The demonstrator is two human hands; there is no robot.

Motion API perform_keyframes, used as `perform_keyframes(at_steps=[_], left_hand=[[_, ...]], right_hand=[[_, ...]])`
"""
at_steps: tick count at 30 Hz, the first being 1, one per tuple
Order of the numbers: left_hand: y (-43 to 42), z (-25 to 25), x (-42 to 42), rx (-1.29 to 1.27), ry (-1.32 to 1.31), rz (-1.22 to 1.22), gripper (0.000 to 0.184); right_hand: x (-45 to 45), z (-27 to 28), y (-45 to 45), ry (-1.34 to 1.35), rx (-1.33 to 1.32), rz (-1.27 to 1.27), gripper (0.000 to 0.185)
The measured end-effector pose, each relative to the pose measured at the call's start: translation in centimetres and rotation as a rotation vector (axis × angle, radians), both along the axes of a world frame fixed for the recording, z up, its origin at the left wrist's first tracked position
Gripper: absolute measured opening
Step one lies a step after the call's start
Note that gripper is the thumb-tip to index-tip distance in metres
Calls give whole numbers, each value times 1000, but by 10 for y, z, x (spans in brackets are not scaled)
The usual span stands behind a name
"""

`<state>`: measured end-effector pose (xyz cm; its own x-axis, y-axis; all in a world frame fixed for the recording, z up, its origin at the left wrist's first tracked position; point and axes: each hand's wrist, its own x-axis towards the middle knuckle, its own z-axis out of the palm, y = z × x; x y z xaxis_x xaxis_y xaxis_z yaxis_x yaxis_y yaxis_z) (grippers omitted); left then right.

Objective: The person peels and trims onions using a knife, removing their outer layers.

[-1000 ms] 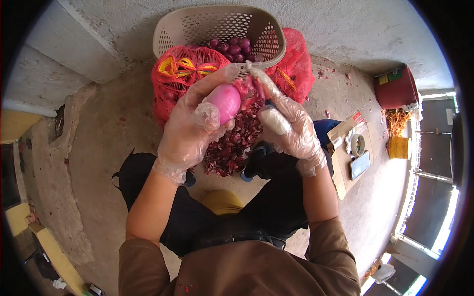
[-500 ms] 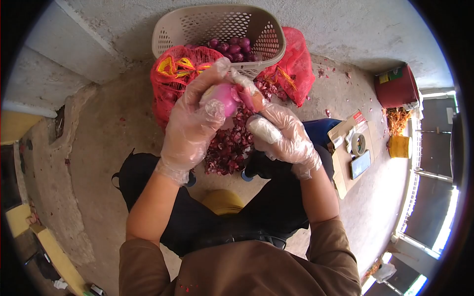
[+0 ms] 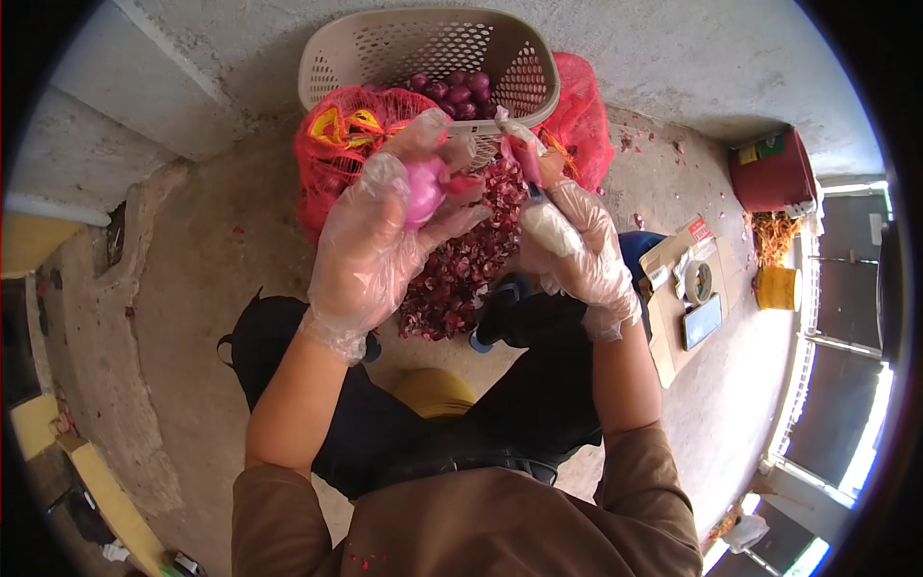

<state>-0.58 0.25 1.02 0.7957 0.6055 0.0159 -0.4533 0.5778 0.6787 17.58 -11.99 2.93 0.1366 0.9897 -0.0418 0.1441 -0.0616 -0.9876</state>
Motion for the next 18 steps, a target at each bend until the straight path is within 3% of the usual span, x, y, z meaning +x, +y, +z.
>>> perform_keyframes(at_steps=[3, 6, 11, 14, 18], left_hand=[[1, -5, 0, 4, -83, -4, 67], [-1, -12, 2, -72, -128, 23, 66], [0, -19, 2, -120, -210, -44, 63], [4, -24, 3, -144, -329, -151, 63], [-4, -10, 2, -132, -210, -79, 65]], right_hand=[[0, -2, 1, -90, 65, 93, 85], [-6, -9, 6, -213, 163, 180, 86], [-18, 2, 8, -178, 36, 159, 84], [-23, -2, 7, -102, -3, 130, 65], [-25, 1, 9, -25, -113, 85, 43]])
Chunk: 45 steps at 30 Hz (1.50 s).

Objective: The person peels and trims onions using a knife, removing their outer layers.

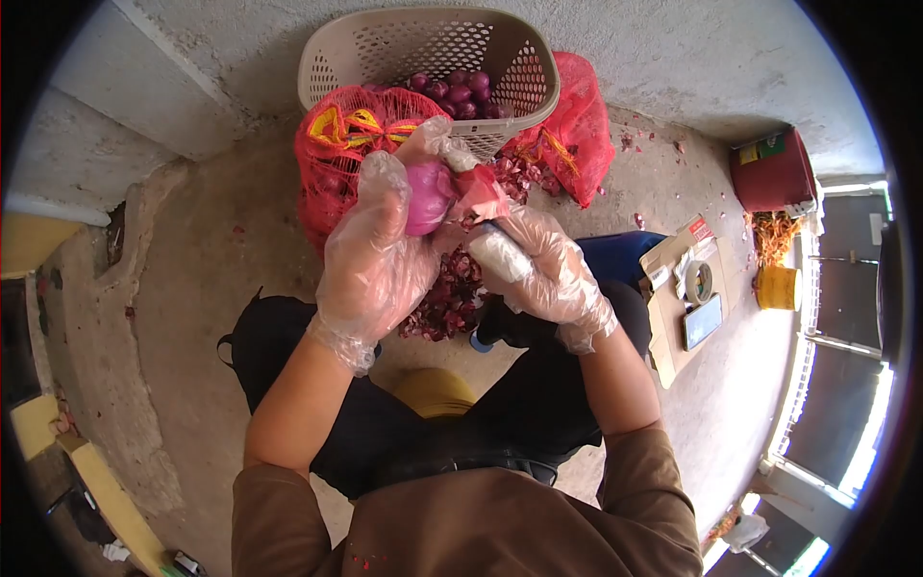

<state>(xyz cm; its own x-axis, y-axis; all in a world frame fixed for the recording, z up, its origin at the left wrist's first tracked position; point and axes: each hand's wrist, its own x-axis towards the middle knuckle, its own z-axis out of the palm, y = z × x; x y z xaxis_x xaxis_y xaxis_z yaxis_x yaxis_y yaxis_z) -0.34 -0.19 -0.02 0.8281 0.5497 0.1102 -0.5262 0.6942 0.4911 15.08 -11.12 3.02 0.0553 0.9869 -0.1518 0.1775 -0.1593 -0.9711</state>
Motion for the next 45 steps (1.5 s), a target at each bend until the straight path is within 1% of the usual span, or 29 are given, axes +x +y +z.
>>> perform_keyframes(at_steps=[3, 4, 5, 6, 8, 9, 11, 12, 13, 15, 17, 18, 19, 21, 23, 24, 25, 27, 28, 30, 33, 34, 36, 37, 39, 41, 42, 44, 45], left_hand=[[-1, 5, 1, -42, 96, 65, 64], [1, 8, 0, -12, 83, 61, 56], [2, 11, -1, 18, 69, 57, 48], [3, 13, -2, 47, 55, 53, 39], [1, 13, -1, 29, 55, 78, 26], [0, 12, -1, 20, 56, 92, 20], [1, 7, -1, 4, 15, 48, 45], [2, 6, -1, 1, 25, 36, 51], [2, 4, -2, -3, 36, 23, 57], [3, 3, -2, 1, 116, 14, 56], [2, 9, 0, 77, 190, 74, 65], [2, 12, 1, 114, 228, 104, 69], [3, 12, 0, 119, 216, 74, 69], [7, 11, -4, 127, 192, 14, 70], [9, 1, -1, 404, 296, 137, 73], [9, 0, 0, 543, 346, 199, 74], [6, 1, 0, 527, 335, 216, 74], [-1, 6, 1, 495, 311, 249, 74], [-1, 5, 1, 560, 297, 255, 68], [1, 0, 2, 690, 267, 267, 56], [4, -5, 0, 613, 249, 201, 54], [5, -5, -1, 635, 271, 202, 53], [6, -4, -3, 679, 316, 204, 51], [5, -3, -3, 690, 297, 223, 50], [3, -1, -4, 712, 258, 260, 47], [2, 2, -1, 638, 261, 254, 48], [1, 3, -1, 599, 264, 250, 49], [4, 3, -2, 561, 283, 242, 51], [5, 4, -3, 543, 293, 237, 51]], right_hand=[[-3, -8, 2, 27, 90, -123, 36], [-4, -9, 4, 38, 129, -167, 35], [-2, -4, 0, 154, 37, -232, 34], [2, -9, 0, 232, 50, -254, 35], [7, -14, 0, 220, 116, -307, 36], [9, -14, -4, 259, 49, -321, 36], [13, -10, -6, 277, 78, -294, 27], [13, -9, -7, 287, 93, -280, 23], [14, -9, -7, 212, 89, -277, 29], [17, -11, -6, 62, 83, -271, 40], [22, -4, -5, -143, 134, -209, 46], [23, -2, -5, -203, 150, -171, 49], [24, 1, -5, -262, 167, -135, 53], [25, 4, -5, -293, 180, -49, 62], [26, 6, -5, -326, 194, 38, 71], [26, 4, -5, -344, 250, 75, 74], [25, 2, -5, -361, 306, 112, 78], [23, 2, -3, -425, 368, 129, 75], [23, 3, -3, -457, 399, 138, 74], [23, 7, -5, -416, 352, 147, 70], [27, 5, -4, -350, 309, 157, 64], [28, 4, -4, -327, 299, 160, 62], [30, 15, -6, -285, 110, 129, 60], [31, 19, -7, -263, 17, 113, 58], [31, 10, -6, -260, 168, 98, 58], [32, 10, -7, -205, 162, 74, 58], [32, 16, -10, -147, 78, 57, 58], [34, 16, -14, -37, 13, 44, 58], [35, 12, -16, 15, 30, 47, 59]])
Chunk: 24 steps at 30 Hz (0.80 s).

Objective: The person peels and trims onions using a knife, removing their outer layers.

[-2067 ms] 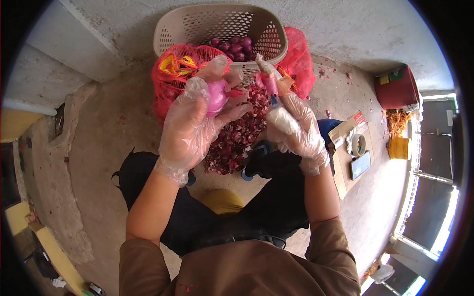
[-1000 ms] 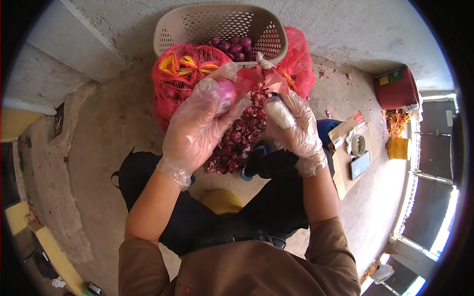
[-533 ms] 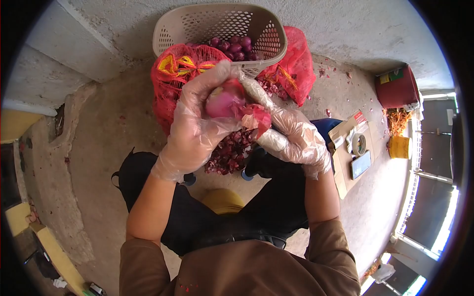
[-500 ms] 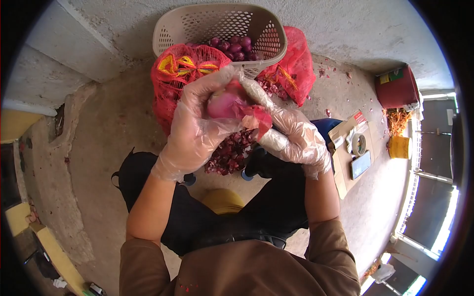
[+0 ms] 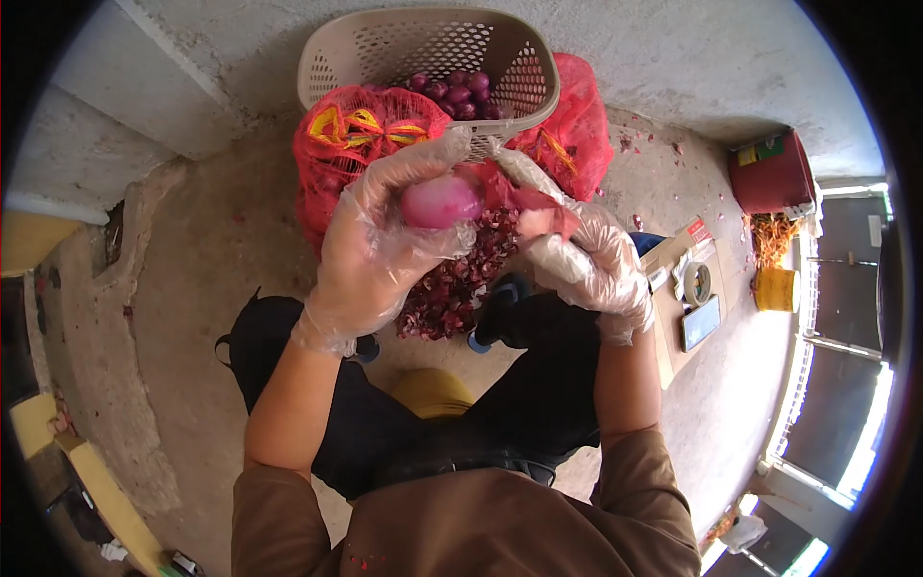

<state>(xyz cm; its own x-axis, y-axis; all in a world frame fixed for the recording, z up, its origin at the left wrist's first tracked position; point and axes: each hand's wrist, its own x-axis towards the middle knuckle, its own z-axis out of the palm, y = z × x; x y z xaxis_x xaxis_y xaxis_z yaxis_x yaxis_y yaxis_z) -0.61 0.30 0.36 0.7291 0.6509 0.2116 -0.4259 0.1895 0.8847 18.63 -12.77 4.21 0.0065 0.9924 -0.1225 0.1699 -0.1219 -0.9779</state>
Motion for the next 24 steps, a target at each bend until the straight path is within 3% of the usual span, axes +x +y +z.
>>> perform_keyframes(at_steps=[3, 5, 6, 12, 14, 20, 24], left_hand=[[0, 4, 0, -52, 28, 8, 54], [0, 5, -1, -87, 25, 8, 55], [0, 5, -1, -105, 23, 8, 56], [-5, 6, 1, -168, -42, -54, 50], [-5, 7, 2, -177, -39, -55, 55], [-2, 0, 2, 12, 20, 6, 55], [-5, 7, 2, -57, 83, -21, 52]], right_hand=[[-6, -14, 13, -287, 426, -4, 61], [-9, -13, 15, -440, 513, 5, 62], [-10, -7, 11, -422, 396, 19, 62], [-8, -12, 12, -344, 328, 19, 59], [-7, 4, 10, -255, 119, 31, 61], [10, -27, 5, 284, 26, -28, 90], [-1, -21, 3, 455, -9, -35, 80]])
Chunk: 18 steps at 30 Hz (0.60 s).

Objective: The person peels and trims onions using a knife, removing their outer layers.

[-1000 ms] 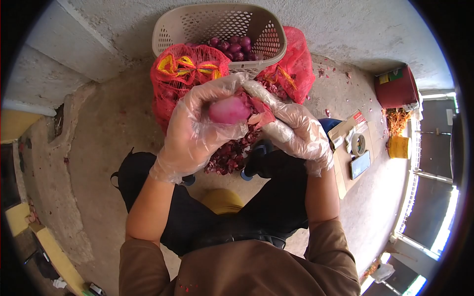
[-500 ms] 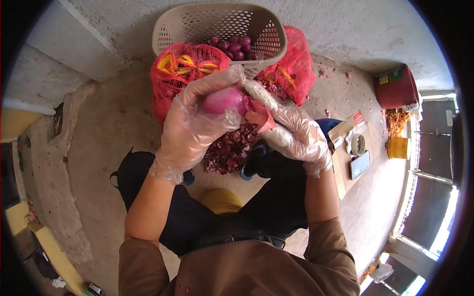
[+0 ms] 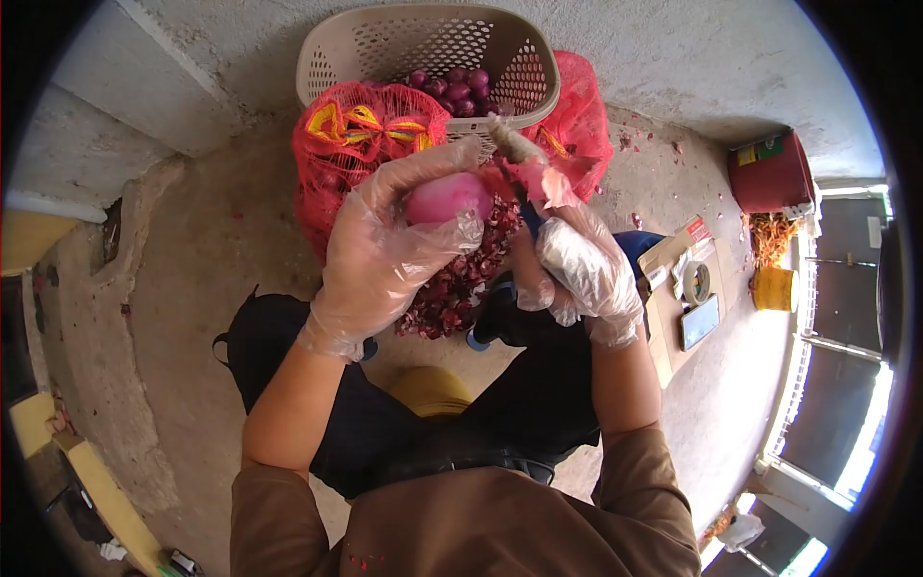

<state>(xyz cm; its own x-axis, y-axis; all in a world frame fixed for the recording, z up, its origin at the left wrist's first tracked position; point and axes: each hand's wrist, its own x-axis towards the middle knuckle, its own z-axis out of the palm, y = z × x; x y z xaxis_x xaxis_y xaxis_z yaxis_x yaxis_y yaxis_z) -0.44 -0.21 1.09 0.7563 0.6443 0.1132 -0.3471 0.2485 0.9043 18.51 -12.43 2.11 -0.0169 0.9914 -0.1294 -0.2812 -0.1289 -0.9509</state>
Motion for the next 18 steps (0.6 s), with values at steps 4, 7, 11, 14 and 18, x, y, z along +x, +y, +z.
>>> perform_keyframes(at_steps=[4, 7, 11, 14, 18], left_hand=[[-3, 0, -1, -118, -16, 19, 47], [-4, 1, 0, -128, -34, 19, 47], [-4, -7, -1, -36, -34, 52, 48], [-6, -8, 0, -25, -56, 71, 47], [-4, -7, 0, -14, -57, 63, 47]], right_hand=[[-16, 7, 2, 88, 8, -18, 68], [-21, 3, 4, 132, 75, -12, 63], [-21, 9, 3, -124, 24, -5, 58], [-25, 12, 3, -135, 20, -46, 52], [-25, 0, 2, -85, 6, -75, 45]])
